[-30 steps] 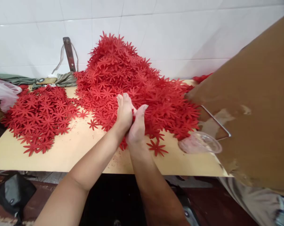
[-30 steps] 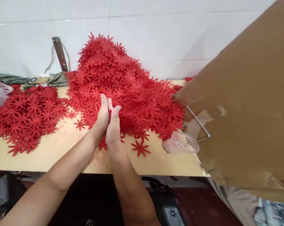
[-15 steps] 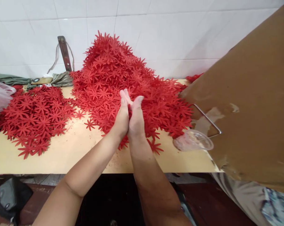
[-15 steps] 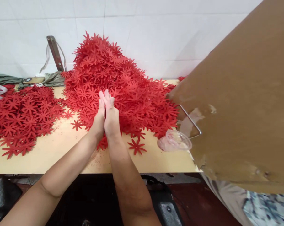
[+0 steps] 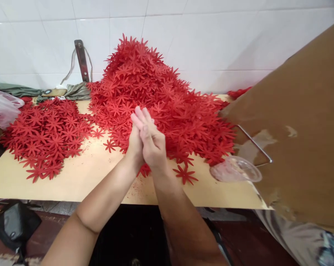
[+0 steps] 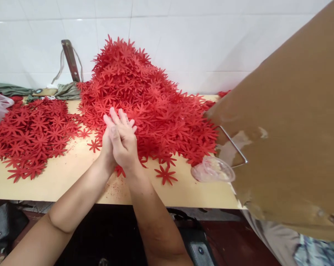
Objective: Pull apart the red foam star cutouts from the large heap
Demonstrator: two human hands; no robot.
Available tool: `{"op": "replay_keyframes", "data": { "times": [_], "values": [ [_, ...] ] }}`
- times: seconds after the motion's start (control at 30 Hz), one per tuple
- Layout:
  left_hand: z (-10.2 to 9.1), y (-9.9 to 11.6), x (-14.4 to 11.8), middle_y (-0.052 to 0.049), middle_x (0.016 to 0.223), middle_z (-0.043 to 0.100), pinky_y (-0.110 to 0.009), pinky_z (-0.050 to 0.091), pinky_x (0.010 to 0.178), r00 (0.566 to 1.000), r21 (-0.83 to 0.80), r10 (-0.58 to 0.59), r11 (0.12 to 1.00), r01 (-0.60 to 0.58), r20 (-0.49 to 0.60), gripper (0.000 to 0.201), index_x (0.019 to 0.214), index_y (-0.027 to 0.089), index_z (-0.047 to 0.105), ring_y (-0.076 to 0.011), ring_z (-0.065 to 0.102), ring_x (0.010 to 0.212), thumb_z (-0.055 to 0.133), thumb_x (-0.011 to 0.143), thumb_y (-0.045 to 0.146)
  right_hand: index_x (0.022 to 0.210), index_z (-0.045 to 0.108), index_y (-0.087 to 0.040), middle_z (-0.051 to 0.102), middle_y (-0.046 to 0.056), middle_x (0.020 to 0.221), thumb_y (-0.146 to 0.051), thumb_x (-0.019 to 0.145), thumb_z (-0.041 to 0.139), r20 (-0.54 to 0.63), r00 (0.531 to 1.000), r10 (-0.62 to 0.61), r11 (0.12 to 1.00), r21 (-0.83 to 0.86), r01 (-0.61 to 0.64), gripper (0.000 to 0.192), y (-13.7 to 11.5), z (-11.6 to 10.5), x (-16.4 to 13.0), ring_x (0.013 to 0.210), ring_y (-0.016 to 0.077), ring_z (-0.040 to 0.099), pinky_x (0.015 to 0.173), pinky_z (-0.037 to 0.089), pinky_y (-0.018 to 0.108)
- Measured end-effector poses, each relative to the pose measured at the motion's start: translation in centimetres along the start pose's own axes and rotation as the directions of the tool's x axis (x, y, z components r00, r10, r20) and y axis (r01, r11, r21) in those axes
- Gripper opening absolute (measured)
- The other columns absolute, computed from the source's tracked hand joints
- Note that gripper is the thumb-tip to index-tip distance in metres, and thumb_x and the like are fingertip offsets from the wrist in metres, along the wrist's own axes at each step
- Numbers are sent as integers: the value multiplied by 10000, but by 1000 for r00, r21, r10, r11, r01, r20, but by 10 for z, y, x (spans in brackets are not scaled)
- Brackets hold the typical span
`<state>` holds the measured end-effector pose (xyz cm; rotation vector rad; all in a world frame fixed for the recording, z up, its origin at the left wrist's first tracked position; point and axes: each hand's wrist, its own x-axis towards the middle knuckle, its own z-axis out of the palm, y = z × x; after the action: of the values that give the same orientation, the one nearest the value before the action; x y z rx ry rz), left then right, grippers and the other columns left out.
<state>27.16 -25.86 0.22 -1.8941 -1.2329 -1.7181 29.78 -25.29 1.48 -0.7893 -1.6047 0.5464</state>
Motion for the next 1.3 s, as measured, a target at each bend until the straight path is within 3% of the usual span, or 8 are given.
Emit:
{"op": "replay_keyframes", "data": {
  "times": [0.07, 0.13, 0.2, 0.27, 0.6, 0.83, 1.0, 1.3],
  "values": [
    [-11, -4, 13, -49, 1244, 666, -270, 445, 1019, 890, -412, -335, 797, 443, 309, 587, 1286, 221, 591, -147, 533, 1272, 120, 953, 330, 1365, 513, -290, 410, -26, 1509, -456, 929, 379, -35, 999, 0, 1000, 0, 0, 485, 8, -6, 7, 1473, 186, 244, 1240, 167, 437],
    [-21, -9, 26, -35, 1309, 628, -285, 351, 1134, 569, -563, -506, 183, 806, 649, 573, 1290, 219, 581, -143, 477, 1335, 148, 964, 407, 1439, 402, -309, 329, -50, 1550, -436, 921, 401, -52, 999, 13, 1000, -9, -13, 533, 11, -6, 4, 1476, 178, 231, 1245, 166, 416],
    [-24, -14, 35, -11, 1342, 603, -358, 272, 1194, 363, -521, -494, -228, 823, 790, 578, 1295, 242, 569, -165, 399, 1398, 143, 964, 450, 1465, 348, -316, 294, -51, 1566, -420, 928, 385, -36, 999, -3, 1000, -22, 2, 549, 10, -2, -8, 1473, 185, 240, 1244, 167, 428],
    [-22, -19, 39, 8, 1370, 580, -416, 247, 1207, 285, -489, -470, -397, 777, 835, 592, 1301, 276, 558, -191, 343, 1432, 121, 959, 483, 1459, 363, -312, 315, -38, 1559, -409, 944, 351, -26, 999, -38, 999, -16, 38, 524, 6, 4, -21, 1468, 187, 255, 1242, 162, 444],
    [-20, -3, 8, -8, 1390, 562, -304, 195, 1226, 429, -613, -582, -159, 774, 691, 365, 1175, 225, 640, -163, 364, 1419, 405, 929, 355, 1355, 524, -274, 422, 2, 1505, -553, 889, 431, -85, 986, 141, 990, 38, -139, 551, 26, -7, 8, 1468, 219, 258, 1242, 130, 475],
    [-8, -24, 30, 20, 1473, 465, -367, 242, 1205, 352, -613, -566, -376, 694, 745, 523, 1302, 258, 547, -177, 298, 1452, 223, 960, 485, 1369, 511, -235, 425, 34, 1503, -507, 945, 316, -85, 995, -55, 997, 53, 60, 540, -3, 13, -23, 1457, 202, 290, 1233, 170, 474],
    [-30, 0, 24, 47, 1406, 539, -275, 160, 1227, 492, -666, -488, -289, 688, 721, 404, 1191, 240, 627, -112, 281, 1454, 308, 973, 360, 1284, 585, -258, 494, 8, 1454, -656, 886, 310, -119, 986, 114, 992, 70, -106, 627, 4, 3, 13, 1453, 181, 299, 1238, 157, 448],
    [-47, -22, 28, -56, 1097, 703, -330, 362, 1143, 110, -568, -649, -557, 606, 753, 249, 908, 142, 666, -194, 517, 1294, 481, 913, 308, 747, 610, -185, 660, 22, 749, -569, 870, 407, -376, 799, 470, 834, 487, -261, 452, 15, 39, 7, 733, 129, 638, 785, 541, 323]
  ]
}}
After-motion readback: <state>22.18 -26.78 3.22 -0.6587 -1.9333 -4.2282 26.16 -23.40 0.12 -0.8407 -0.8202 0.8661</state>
